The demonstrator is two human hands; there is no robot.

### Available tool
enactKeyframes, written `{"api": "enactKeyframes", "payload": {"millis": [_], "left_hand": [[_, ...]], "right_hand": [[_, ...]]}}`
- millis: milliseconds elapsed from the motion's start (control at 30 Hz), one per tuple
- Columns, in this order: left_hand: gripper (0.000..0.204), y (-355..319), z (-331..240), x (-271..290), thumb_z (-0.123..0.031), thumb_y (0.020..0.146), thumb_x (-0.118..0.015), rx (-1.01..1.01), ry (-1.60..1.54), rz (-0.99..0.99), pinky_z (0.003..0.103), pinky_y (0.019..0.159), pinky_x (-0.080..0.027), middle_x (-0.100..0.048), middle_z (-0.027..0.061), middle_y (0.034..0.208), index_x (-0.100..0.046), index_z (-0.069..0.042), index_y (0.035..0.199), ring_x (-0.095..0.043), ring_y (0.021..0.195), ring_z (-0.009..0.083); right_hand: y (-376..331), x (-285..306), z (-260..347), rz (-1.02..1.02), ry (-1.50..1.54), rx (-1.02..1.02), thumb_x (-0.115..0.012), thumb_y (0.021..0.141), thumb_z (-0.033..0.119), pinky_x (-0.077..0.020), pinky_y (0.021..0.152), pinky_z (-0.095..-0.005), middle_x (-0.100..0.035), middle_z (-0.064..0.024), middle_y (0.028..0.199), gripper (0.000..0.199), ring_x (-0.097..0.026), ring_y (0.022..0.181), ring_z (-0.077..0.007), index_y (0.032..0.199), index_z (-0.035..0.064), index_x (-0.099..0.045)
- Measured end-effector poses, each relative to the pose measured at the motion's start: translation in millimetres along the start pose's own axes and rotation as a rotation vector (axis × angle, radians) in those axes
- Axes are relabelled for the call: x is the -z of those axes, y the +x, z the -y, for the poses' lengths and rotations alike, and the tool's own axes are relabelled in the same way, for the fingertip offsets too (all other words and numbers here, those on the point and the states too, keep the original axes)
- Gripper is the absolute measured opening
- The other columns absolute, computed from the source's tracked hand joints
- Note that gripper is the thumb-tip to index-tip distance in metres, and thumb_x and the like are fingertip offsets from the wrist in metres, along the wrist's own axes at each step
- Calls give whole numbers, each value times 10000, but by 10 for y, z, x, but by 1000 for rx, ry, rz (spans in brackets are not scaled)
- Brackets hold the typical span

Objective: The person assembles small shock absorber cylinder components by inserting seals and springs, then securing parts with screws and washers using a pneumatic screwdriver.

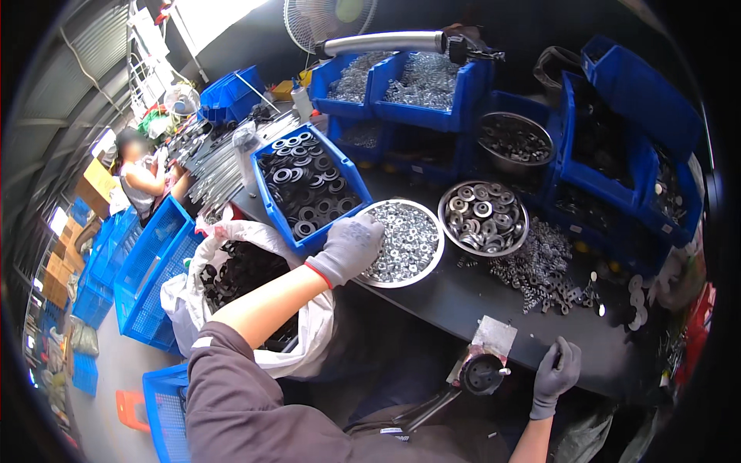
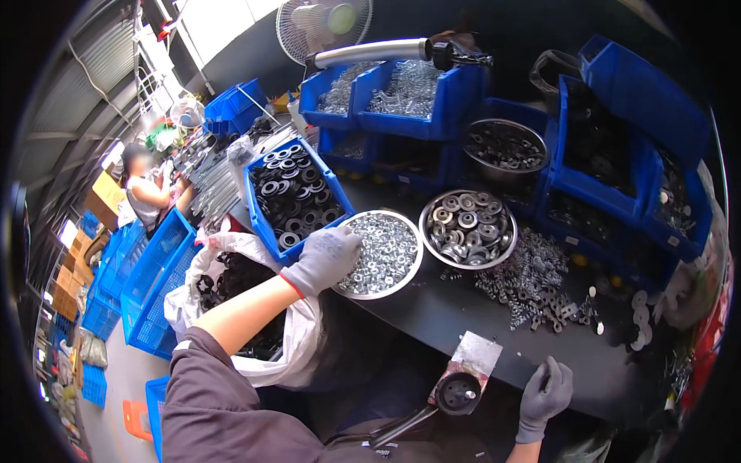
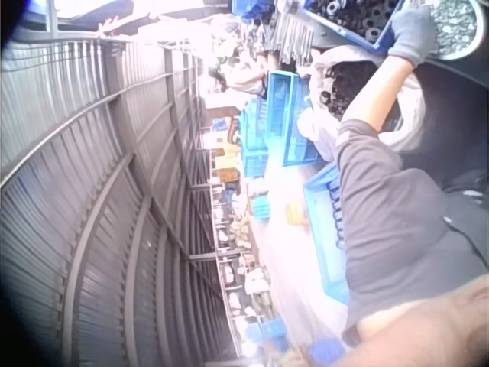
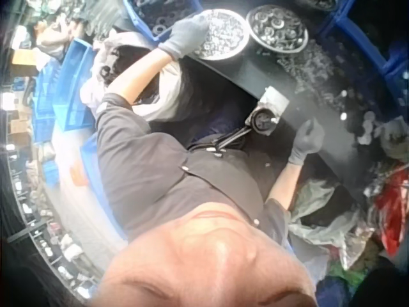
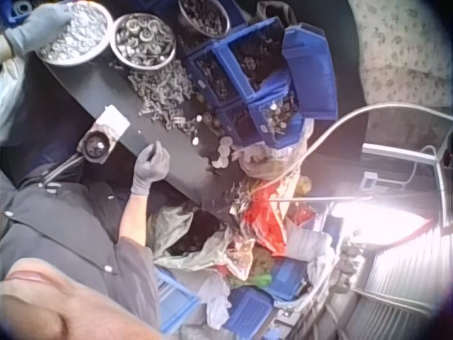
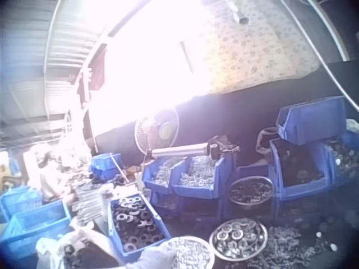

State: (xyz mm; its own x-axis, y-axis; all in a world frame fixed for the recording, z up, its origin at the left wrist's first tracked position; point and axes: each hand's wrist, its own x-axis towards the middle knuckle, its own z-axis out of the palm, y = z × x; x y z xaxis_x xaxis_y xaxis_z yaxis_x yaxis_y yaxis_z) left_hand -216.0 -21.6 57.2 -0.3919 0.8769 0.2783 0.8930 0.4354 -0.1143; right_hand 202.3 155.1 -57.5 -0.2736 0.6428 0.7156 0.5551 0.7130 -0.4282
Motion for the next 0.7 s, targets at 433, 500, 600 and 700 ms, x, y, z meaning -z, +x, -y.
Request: {"api": "enactKeyframes", "payload": {"millis": [433,500,600,700], "left_hand": [[264,-416,-1543,1194,-11,712,-786,-550,-829,-291,335,685,-519,-704,46,886,-734,-108,953,-672,766,227],[275,-455,-1684,1141,-61,693,-810,-665,-812,-359,343,696,-476,-668,2,901,-739,-139,948,-623,767,207],[299,-591,-1813,1037,-86,662,-813,-669,-839,-469,353,721,-455,-635,-25,949,-748,-168,942,-596,810,192],[345,-682,-1810,959,-45,653,-783,-688,-906,-453,365,729,-461,-635,1,984,-736,-142,980,-594,844,209]], "right_hand": [[689,765,1092,385,948,-314,-757,816,53,-493,726,-227,-653,-62,1034,374,-596,857,-95,1178,7,-675],[820,907,1228,632,1034,-198,-831,761,103,-521,781,-272,-671,-90,1048,461,-634,887,-152,1188,20,-680],[882,982,1308,721,911,-114,-833,749,113,-536,840,-319,-709,-106,1036,421,-678,939,-212,1143,31,-709],[908,1000,1326,760,840,-35,-810,760,90,-545,807,-331,-732,-82,963,338,-698,918,-214,1085,34,-733]]}}
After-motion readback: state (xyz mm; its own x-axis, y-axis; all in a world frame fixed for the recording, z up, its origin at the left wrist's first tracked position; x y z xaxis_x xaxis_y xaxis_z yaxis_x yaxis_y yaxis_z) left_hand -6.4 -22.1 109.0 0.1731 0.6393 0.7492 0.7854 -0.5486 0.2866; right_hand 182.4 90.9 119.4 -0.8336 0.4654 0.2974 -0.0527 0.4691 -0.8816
